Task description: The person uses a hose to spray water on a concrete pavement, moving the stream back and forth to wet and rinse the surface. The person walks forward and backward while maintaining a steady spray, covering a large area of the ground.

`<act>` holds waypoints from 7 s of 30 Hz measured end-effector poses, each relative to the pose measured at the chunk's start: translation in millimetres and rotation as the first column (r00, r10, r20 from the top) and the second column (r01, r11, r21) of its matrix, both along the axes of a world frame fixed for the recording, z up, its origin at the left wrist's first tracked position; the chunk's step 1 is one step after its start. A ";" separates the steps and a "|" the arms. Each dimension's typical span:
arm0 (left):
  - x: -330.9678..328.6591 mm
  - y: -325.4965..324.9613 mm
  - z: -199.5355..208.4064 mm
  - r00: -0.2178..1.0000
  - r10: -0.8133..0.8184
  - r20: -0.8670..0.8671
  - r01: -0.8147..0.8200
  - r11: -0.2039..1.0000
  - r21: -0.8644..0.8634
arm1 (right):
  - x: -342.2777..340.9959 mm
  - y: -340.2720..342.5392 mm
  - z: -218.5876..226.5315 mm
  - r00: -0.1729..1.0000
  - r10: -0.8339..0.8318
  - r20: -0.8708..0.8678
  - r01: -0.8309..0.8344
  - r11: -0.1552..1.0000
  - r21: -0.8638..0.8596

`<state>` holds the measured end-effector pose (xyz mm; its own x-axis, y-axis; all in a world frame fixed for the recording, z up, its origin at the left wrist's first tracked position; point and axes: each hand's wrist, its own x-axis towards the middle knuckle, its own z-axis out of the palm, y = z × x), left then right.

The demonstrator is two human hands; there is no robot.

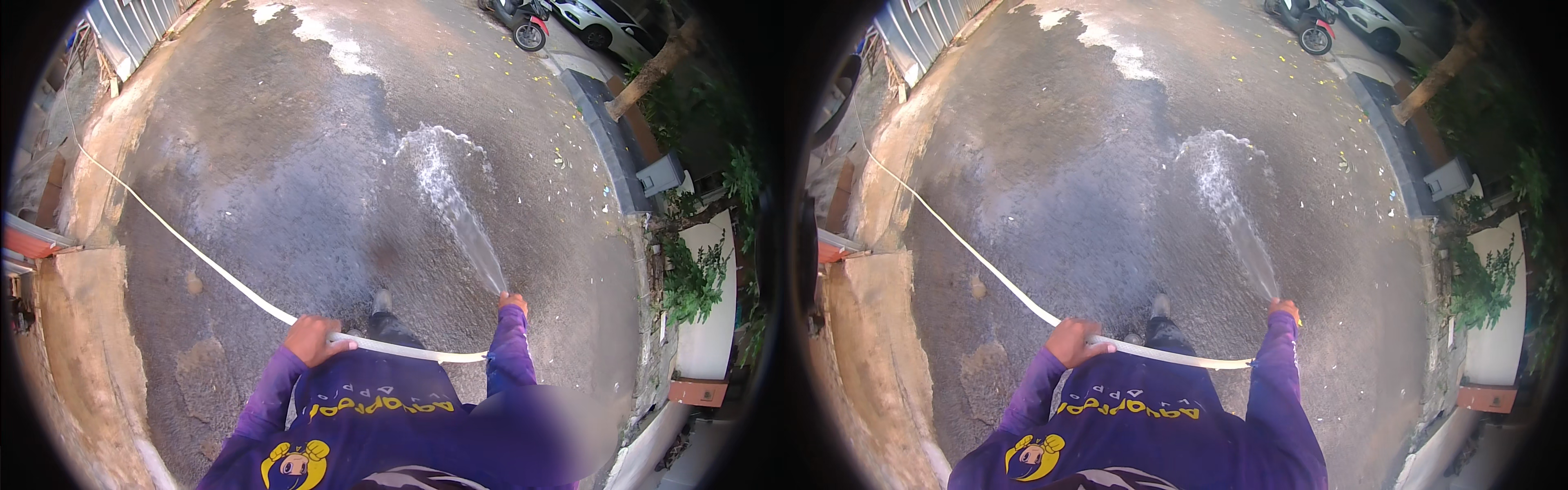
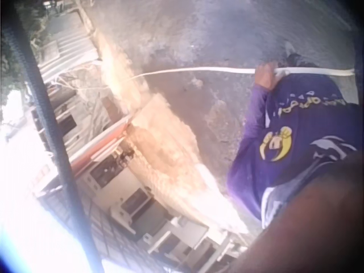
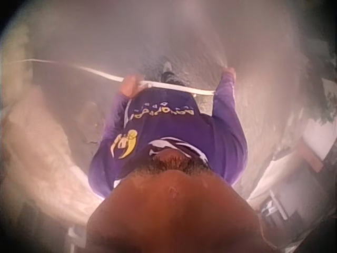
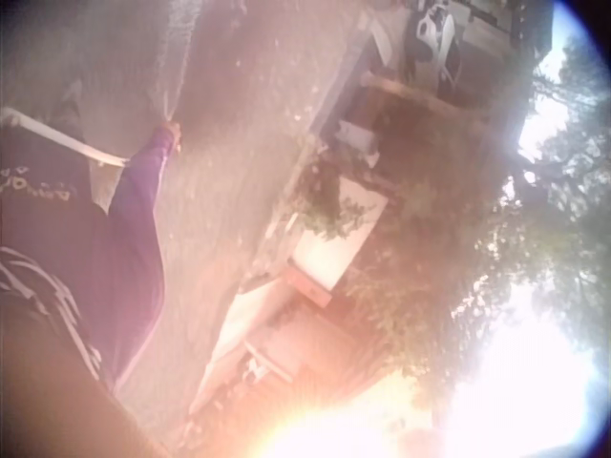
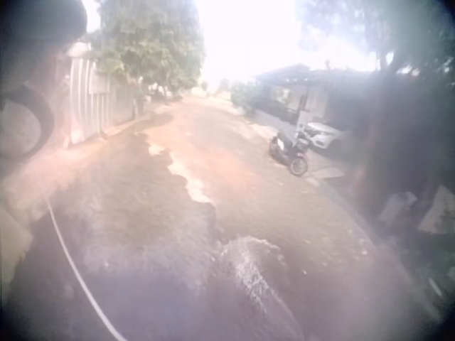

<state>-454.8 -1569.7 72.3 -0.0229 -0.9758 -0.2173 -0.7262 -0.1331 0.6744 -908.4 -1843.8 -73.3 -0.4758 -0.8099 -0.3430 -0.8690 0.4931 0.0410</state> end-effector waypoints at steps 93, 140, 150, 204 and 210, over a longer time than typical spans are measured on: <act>0.5 -105.0 5.6 0.964 0.176 0.199 -0.187 0.981 0.040 | 80.8 -138.9 -142.9 0.945 0.262 0.196 -0.278 0.959 0.057; -2.5 -42.1 9.1 0.926 0.314 0.211 -0.327 0.944 0.033 | 114.4 -109.0 -123.9 0.925 0.308 0.221 -0.342 0.930 0.137; -12.2 -34.8 15.3 0.926 0.312 0.210 -0.327 0.944 0.039 | 89.0 -63.9 -154.0 0.945 0.310 0.103 -0.327 0.887 0.327; 6.1 271.5 33.4 0.879 0.460 0.125 -0.457 0.888 -0.051 | 113.7 217.4 -181.7 0.928 0.366 0.070 -0.369 0.875 0.315; -1.5 271.9 36.3 0.888 0.445 0.112 -0.444 0.895 -0.042 | 80.7 211.5 -165.0 0.956 0.293 0.015 -0.285 0.918 0.276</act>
<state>-456.3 -1297.7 108.6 0.4384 -0.8810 -0.1776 -0.6662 -0.4512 0.5938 -827.7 -1632.2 -238.3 -0.2466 -0.7906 -0.5605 -0.9688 0.1872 0.1622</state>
